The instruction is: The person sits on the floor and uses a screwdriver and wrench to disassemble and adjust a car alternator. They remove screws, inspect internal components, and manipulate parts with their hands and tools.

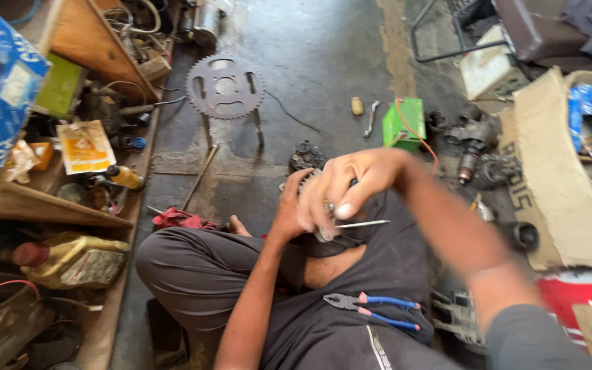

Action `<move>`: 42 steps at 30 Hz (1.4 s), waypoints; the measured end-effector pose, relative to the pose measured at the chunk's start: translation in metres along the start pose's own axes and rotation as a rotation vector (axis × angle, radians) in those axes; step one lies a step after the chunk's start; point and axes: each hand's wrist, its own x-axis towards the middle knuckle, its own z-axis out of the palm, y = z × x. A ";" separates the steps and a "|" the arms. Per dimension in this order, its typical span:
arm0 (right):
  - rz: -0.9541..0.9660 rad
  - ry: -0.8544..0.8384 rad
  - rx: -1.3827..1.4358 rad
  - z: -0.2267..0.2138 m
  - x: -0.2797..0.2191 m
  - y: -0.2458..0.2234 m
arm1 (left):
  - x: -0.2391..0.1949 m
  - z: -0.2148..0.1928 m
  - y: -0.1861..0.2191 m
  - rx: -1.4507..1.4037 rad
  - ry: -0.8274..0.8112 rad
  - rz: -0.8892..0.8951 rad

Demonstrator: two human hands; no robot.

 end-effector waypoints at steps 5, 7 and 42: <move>-0.276 0.314 0.459 0.016 -0.008 0.054 | 0.001 -0.004 0.005 0.031 -0.001 -0.027; -0.234 0.573 0.409 0.030 -0.018 0.064 | 0.002 -0.002 0.005 0.047 0.003 0.022; -0.212 1.409 0.106 0.063 -0.009 0.065 | -0.001 0.010 0.007 0.079 0.080 -0.062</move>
